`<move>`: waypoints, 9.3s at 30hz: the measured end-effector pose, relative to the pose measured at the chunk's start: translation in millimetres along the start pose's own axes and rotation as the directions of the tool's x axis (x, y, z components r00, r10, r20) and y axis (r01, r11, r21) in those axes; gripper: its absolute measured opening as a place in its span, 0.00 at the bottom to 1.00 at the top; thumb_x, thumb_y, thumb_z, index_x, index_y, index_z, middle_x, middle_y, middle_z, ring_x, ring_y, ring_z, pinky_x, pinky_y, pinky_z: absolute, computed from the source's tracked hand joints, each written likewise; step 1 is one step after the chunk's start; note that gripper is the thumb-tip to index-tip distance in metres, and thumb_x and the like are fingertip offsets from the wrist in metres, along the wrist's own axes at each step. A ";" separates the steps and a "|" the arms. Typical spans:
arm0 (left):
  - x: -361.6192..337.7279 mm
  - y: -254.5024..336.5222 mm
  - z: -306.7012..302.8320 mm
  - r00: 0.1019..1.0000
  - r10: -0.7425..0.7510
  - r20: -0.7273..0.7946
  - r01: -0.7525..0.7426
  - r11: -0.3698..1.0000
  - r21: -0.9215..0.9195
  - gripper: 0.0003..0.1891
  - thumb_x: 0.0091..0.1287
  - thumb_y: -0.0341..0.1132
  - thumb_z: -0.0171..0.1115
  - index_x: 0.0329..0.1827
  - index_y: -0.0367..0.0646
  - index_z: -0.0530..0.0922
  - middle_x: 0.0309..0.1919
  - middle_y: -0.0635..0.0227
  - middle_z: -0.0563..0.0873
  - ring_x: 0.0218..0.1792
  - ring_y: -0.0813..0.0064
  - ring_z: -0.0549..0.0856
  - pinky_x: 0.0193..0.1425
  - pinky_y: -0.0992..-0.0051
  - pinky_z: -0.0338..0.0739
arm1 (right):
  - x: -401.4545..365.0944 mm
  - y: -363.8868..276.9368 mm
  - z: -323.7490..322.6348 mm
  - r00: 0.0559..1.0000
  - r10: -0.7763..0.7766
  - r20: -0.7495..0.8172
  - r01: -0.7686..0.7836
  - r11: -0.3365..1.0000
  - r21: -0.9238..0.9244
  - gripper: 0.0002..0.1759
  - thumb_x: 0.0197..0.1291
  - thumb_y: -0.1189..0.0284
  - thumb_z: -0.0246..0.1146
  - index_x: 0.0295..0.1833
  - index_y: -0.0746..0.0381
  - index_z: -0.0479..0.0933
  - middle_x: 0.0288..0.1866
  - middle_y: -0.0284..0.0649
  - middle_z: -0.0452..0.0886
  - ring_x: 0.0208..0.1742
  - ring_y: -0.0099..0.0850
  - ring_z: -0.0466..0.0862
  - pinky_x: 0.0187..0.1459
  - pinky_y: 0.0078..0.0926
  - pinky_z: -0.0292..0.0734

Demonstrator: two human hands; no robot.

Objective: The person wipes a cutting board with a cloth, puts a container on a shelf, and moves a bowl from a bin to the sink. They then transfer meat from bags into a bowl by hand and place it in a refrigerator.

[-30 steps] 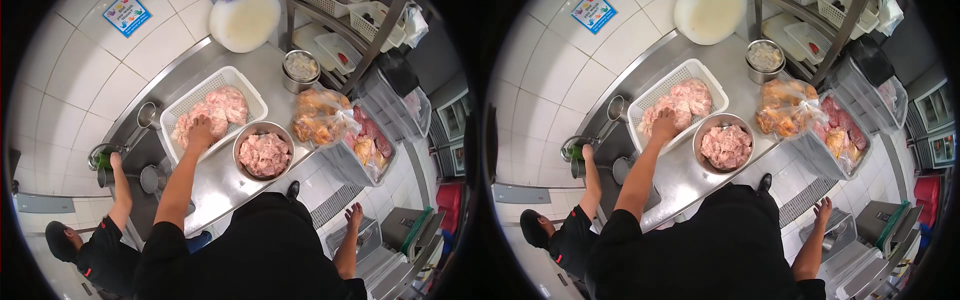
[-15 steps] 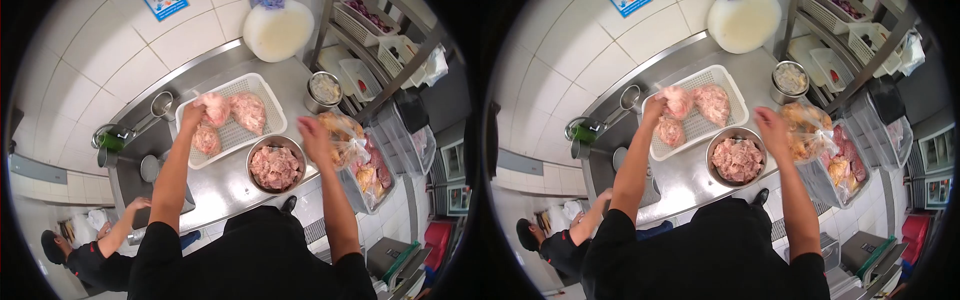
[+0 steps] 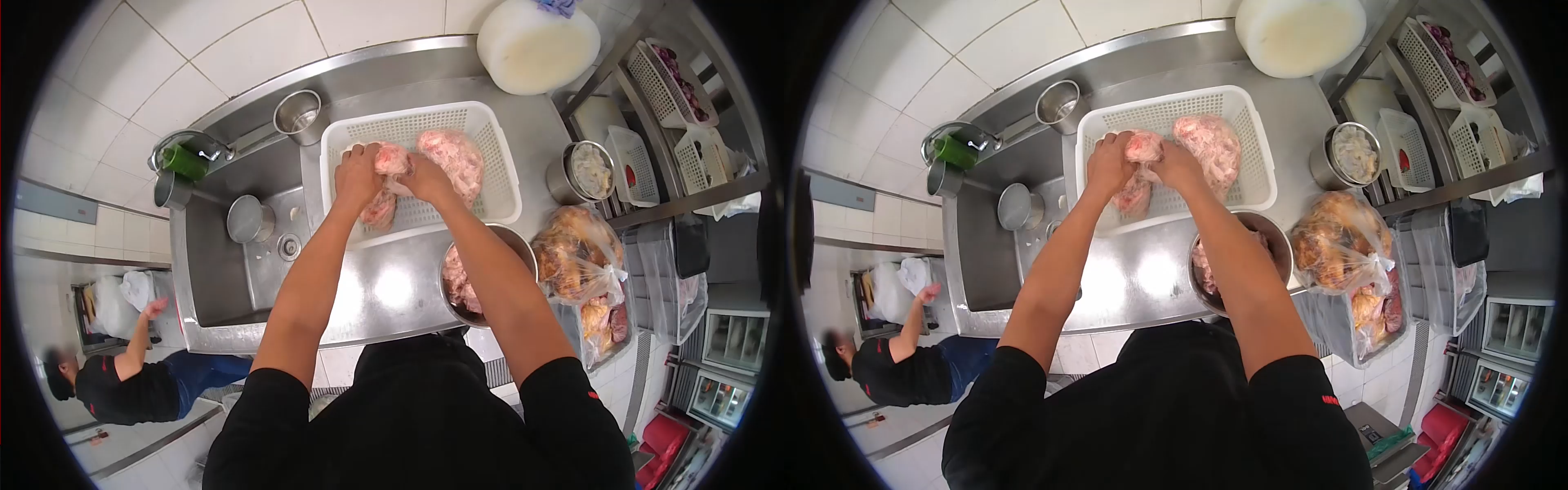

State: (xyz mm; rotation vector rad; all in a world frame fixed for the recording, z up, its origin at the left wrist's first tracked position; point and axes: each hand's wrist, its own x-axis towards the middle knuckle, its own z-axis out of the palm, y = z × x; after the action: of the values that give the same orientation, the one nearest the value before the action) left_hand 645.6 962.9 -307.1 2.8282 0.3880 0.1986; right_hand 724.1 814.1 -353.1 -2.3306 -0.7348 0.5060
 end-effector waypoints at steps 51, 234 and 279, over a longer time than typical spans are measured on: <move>-89.2 -18.1 4.4 0.861 -0.367 0.351 0.354 -0.061 -0.933 0.39 0.59 0.17 0.48 0.76 0.42 0.48 0.69 0.52 0.63 0.64 0.62 0.73 0.65 0.62 0.73 | 61.6 -8.8 -5.6 0.959 0.227 0.171 -0.262 0.475 0.840 0.19 0.62 0.79 0.52 0.60 0.70 0.72 0.50 0.49 0.80 0.47 0.36 0.83 0.48 0.33 0.80; -21.2 50.2 39.5 0.876 0.477 0.074 -0.468 0.876 -0.116 0.18 0.52 0.28 0.61 0.47 0.51 0.83 0.57 0.59 0.74 0.58 0.56 0.73 0.57 0.60 0.72 | 7.2 81.6 -72.6 0.988 0.141 0.057 -0.113 0.931 -0.348 0.17 0.57 0.64 0.58 0.49 0.60 0.80 0.50 0.50 0.82 0.53 0.48 0.80 0.56 0.41 0.74; -107.3 219.8 -9.8 0.977 0.120 -0.173 -0.209 0.451 -0.867 0.20 0.68 0.35 0.62 0.18 0.38 0.71 0.16 0.74 0.69 0.23 0.86 0.66 0.27 0.79 0.61 | -239.5 27.8 -109.6 0.697 0.248 -0.673 0.148 0.868 0.473 0.12 0.56 0.71 0.67 0.24 0.67 0.77 0.18 0.42 0.73 0.21 0.32 0.72 0.28 0.29 0.68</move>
State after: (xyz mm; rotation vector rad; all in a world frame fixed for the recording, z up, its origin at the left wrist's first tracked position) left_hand 595.1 731.8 -244.1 1.7798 -0.0228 0.4236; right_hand 606.8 598.8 -253.2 -1.8132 -0.1152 -0.2160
